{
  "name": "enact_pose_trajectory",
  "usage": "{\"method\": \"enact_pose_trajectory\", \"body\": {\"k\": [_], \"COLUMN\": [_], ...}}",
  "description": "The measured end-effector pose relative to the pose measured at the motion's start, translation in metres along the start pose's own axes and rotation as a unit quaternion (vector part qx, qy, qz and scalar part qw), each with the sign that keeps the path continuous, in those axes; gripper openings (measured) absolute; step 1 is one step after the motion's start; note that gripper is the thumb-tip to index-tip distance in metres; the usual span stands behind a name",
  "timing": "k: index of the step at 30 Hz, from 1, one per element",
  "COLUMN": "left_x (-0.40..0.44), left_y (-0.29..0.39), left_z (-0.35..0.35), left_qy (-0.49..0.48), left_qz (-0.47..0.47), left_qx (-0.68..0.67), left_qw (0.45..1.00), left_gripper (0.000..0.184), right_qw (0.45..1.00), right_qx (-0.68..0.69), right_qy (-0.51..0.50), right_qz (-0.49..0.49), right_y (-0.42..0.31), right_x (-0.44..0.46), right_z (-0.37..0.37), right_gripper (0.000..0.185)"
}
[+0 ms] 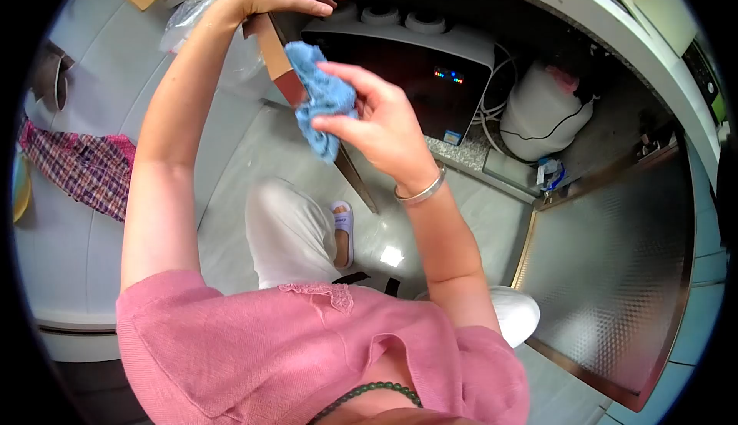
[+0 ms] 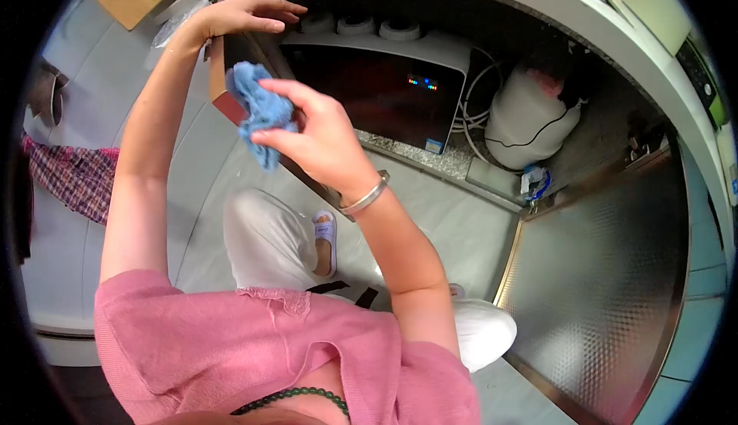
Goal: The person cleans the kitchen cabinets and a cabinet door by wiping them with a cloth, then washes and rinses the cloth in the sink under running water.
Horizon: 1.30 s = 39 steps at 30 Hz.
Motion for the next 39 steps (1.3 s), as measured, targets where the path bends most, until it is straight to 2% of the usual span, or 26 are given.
{"method": "enact_pose_trajectory", "body": {"k": [1, 3, 4, 5, 7, 11, 12, 14, 18, 19, 21, 24, 28, 31, 33, 34, 36, 39], "left_x": [0.000, 0.000, 0.000, 0.000, 0.002, 0.001, 0.001, 0.001, 0.004, 0.002, -0.002, -0.005, -0.005, -0.005, -0.004, -0.003, -0.002, 0.000], "left_y": [0.002, 0.003, 0.007, 0.006, 0.001, -0.002, -0.002, -0.002, 0.002, -0.002, 0.010, 0.012, 0.013, 0.016, 0.017, 0.017, 0.019, 0.020], "left_z": [-0.001, 0.000, 0.000, -0.001, 0.000, -0.001, -0.002, -0.002, -0.001, -0.001, -0.003, -0.004, -0.002, -0.003, -0.003, -0.003, -0.003, -0.003], "left_qy": [0.001, 0.006, 0.006, 0.007, 0.003, 0.007, 0.007, 0.014, 0.000, 0.101, -0.023, -0.028, -0.037, -0.034, -0.028, -0.029, -0.030, -0.035], "left_qz": [-0.008, -0.025, -0.038, -0.037, -0.029, -0.012, -0.013, -0.009, -0.005, 0.083, -0.040, -0.045, -0.044, -0.049, -0.057, -0.059, -0.059, -0.055], "left_qx": [0.015, -0.023, -0.023, -0.023, -0.025, 0.011, 0.011, 0.025, 0.029, 0.072, -0.041, -0.042, -0.054, -0.037, -0.051, -0.049, -0.056, -0.040], "left_qw": [1.000, 0.999, 0.999, 0.999, 0.999, 1.000, 1.000, 1.000, 1.000, 0.989, 0.998, 0.998, 0.997, 0.998, 0.997, 0.997, 0.996, 0.997], "left_gripper": [0.065, 0.063, 0.062, 0.062, 0.061, 0.062, 0.062, 0.065, 0.072, 0.052, 0.061, 0.061, 0.061, 0.063, 0.063, 0.063, 0.064, 0.065], "right_qw": [1.000, 0.985, 0.943, 0.943, 0.881, 0.871, 0.885, 0.887, 0.876, 0.877, 0.862, 0.861, 0.850, 0.819, 0.803, 0.805, 0.766, 0.743], "right_qx": [-0.014, -0.124, -0.230, -0.231, -0.342, -0.368, -0.356, -0.353, -0.387, -0.385, -0.404, -0.412, -0.418, -0.465, -0.447, -0.445, -0.429, -0.450], "right_qy": [0.002, 0.083, 0.147, 0.146, 0.239, 0.260, 0.264, 0.272, 0.285, 0.286, 0.282, 0.247, 0.222, 0.210, 0.212, 0.211, 0.204, 0.167], "right_qz": [-0.027, -0.081, -0.190, -0.191, -0.224, -0.195, -0.144, -0.124, 0.027, 0.038, 0.121, 0.168, 0.229, 0.263, 0.332, 0.331, 0.434, 0.467], "right_y": [-0.016, -0.033, -0.050, -0.050, -0.054, -0.013, 0.006, 0.049, 0.163, 0.191, 0.249, 0.313, 0.352, 0.368, 0.379, 0.381, 0.381, 0.396], "right_x": [0.005, 0.016, 0.014, 0.015, 0.007, -0.011, -0.016, -0.030, -0.077, -0.089, -0.111, -0.131, -0.143, -0.147, -0.155, -0.155, -0.161, -0.166], "right_z": [0.006, 0.012, 0.017, 0.022, 0.027, 0.025, 0.019, 0.000, -0.045, -0.054, -0.073, -0.094, -0.108, -0.115, -0.121, -0.123, -0.126, -0.135], "right_gripper": [0.048, 0.042, 0.038, 0.038, 0.042, 0.050, 0.048, 0.049, 0.045, 0.045, 0.046, 0.049, 0.053, 0.057, 0.057, 0.057, 0.058, 0.059]}}
Point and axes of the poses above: each hand's wrist, its own x-axis towards the middle knuckle, its own z-axis out of the palm, y = z × x, the point moved 6 cm from there along x, towards the middle knuckle, and after that the axes turned 9 degrees about z, right-handed, at the moved point
